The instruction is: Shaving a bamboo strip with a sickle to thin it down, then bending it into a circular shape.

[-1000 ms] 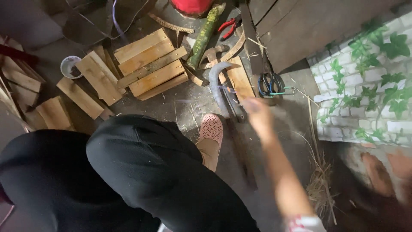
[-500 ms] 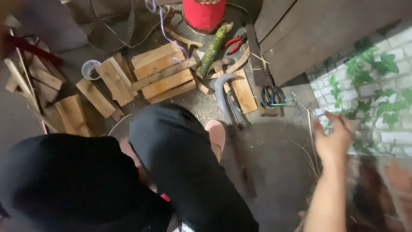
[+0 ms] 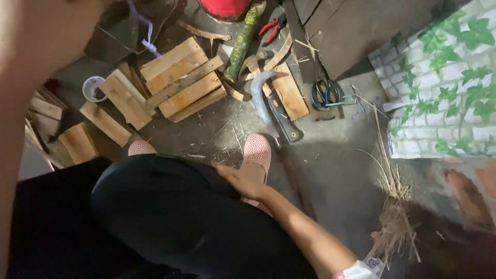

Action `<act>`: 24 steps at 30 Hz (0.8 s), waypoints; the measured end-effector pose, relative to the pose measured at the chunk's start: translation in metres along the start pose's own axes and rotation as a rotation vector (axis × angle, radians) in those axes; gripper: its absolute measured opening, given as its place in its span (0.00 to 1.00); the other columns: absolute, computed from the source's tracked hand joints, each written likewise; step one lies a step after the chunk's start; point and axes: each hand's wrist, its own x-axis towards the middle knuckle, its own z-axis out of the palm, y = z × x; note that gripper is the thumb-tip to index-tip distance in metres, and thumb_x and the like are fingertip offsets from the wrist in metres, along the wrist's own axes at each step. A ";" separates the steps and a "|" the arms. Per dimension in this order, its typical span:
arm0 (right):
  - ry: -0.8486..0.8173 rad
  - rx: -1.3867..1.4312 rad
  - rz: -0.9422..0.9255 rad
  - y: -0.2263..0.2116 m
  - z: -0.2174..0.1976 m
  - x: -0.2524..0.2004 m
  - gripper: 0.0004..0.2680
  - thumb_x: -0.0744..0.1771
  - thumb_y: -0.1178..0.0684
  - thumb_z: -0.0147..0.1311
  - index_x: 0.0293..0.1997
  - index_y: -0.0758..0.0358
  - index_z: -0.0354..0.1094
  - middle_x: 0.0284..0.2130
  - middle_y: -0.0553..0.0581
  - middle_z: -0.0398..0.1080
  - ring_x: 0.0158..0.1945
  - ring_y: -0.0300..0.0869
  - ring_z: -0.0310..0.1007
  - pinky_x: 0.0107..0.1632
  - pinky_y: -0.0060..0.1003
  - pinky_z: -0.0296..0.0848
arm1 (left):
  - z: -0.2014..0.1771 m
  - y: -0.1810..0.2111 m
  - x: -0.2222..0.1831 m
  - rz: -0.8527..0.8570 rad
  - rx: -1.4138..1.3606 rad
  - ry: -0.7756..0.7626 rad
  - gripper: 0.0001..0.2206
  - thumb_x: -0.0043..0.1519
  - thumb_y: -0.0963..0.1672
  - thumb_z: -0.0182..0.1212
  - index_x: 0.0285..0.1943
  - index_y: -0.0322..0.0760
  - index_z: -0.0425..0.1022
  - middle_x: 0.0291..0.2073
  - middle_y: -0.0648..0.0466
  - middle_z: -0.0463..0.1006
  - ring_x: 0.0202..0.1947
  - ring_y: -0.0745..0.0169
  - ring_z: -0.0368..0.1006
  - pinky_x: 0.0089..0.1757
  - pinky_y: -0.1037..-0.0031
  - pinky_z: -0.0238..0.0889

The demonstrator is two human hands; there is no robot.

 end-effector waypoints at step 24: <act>0.770 0.111 -0.249 -0.140 -0.106 -0.041 0.08 0.68 0.61 0.55 0.51 0.65 0.74 0.40 0.52 0.78 0.42 0.35 0.75 0.49 0.28 0.72 | -0.011 0.097 0.043 0.049 -0.273 -0.063 0.08 0.60 0.42 0.69 0.45 0.34 0.86 0.28 0.50 0.83 0.20 0.62 0.73 0.28 0.70 0.68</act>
